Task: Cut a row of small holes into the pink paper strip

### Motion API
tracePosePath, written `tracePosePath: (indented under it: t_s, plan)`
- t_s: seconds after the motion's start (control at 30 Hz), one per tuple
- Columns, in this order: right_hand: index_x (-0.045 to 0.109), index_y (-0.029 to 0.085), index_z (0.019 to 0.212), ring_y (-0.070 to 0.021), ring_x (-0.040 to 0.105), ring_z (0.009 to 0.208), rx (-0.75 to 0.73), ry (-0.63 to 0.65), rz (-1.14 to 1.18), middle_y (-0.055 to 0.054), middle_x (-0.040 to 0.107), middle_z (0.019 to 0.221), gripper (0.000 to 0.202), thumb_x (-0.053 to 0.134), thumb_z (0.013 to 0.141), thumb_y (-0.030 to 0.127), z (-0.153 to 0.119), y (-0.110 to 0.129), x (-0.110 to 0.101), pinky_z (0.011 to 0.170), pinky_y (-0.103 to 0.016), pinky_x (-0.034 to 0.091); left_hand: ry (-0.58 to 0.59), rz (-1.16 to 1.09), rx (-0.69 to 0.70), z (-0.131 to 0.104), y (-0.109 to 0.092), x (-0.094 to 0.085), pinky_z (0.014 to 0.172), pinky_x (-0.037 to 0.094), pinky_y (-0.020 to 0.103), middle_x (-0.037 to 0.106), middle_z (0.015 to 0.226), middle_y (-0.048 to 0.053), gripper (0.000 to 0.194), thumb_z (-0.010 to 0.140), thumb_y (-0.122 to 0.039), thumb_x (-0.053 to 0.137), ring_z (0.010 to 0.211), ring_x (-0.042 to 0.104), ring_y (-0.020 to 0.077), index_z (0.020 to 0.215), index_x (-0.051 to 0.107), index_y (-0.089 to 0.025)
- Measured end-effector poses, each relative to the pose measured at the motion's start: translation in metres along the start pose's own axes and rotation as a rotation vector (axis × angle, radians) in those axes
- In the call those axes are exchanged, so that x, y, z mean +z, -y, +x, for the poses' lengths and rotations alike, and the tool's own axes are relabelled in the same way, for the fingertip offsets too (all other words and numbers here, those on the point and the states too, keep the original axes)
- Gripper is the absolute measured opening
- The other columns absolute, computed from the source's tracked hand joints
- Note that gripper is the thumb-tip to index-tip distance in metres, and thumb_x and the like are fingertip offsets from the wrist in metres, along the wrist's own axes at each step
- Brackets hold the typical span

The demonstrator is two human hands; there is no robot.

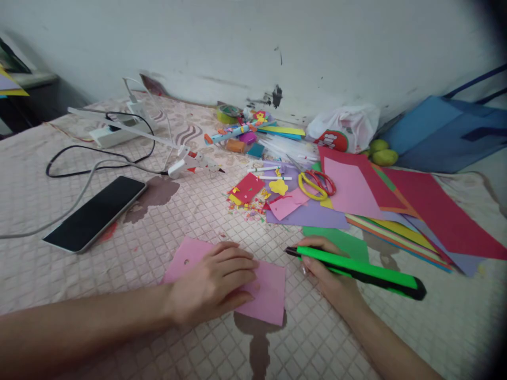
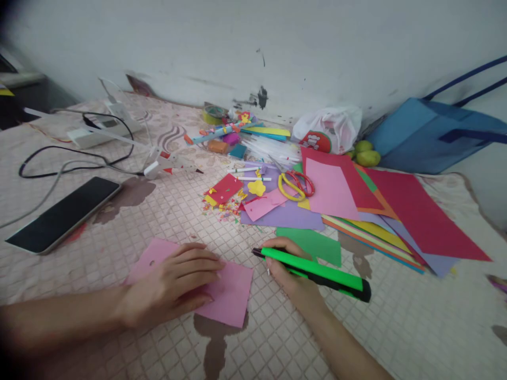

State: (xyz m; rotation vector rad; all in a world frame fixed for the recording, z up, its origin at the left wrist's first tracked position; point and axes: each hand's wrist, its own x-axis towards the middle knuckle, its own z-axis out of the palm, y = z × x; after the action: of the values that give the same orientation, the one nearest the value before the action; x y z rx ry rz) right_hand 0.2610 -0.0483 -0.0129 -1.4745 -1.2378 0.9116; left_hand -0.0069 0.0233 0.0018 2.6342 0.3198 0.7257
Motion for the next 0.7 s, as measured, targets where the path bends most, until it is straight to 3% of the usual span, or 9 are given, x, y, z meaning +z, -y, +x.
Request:
tracePosePath:
  t_s: [0.2,0.5,0.7]
  plan:
    - [0.066,0.025,0.094,-0.01,0.048,0.056,0.129,-0.047,0.183,0.002,0.059,0.071,0.015,0.067,0.079,0.028,0.007,-0.006,0.001,0.048,-0.022,0.036,0.013,-0.017,0.04,0.003,0.001,0.006,0.099,0.044,0.035,0.07,0.109,0.007,0.015,0.096,-0.021,0.052,0.108,0.062,0.0193,0.106,0.061,-0.014]
    - [0.066,0.022,0.087,-0.0089,0.046,0.05,0.159,-0.074,0.269,0.004,0.053,0.059,0.014,0.066,0.074,0.027,0.019,0.001,0.007,0.043,-0.02,0.033,0.058,-0.033,0.022,0.005,0.001,0.008,0.098,0.043,0.039,0.069,0.112,0.007,0.025,0.092,-0.031,0.059,0.106,0.062,0.0227,0.111,0.059,-0.016]
    - [0.066,0.022,0.087,-0.0088,0.048,0.05,0.136,-0.08,0.267,0.004,0.055,0.062,0.015,0.067,0.072,0.025,0.019,0.002,0.007,0.042,-0.02,0.034,0.08,-0.058,-0.007,0.005,-0.001,0.007,0.097,0.045,0.038,0.069,0.111,0.008,0.026,0.09,-0.031,0.061,0.107,0.061,0.0227,0.111,0.06,-0.015]
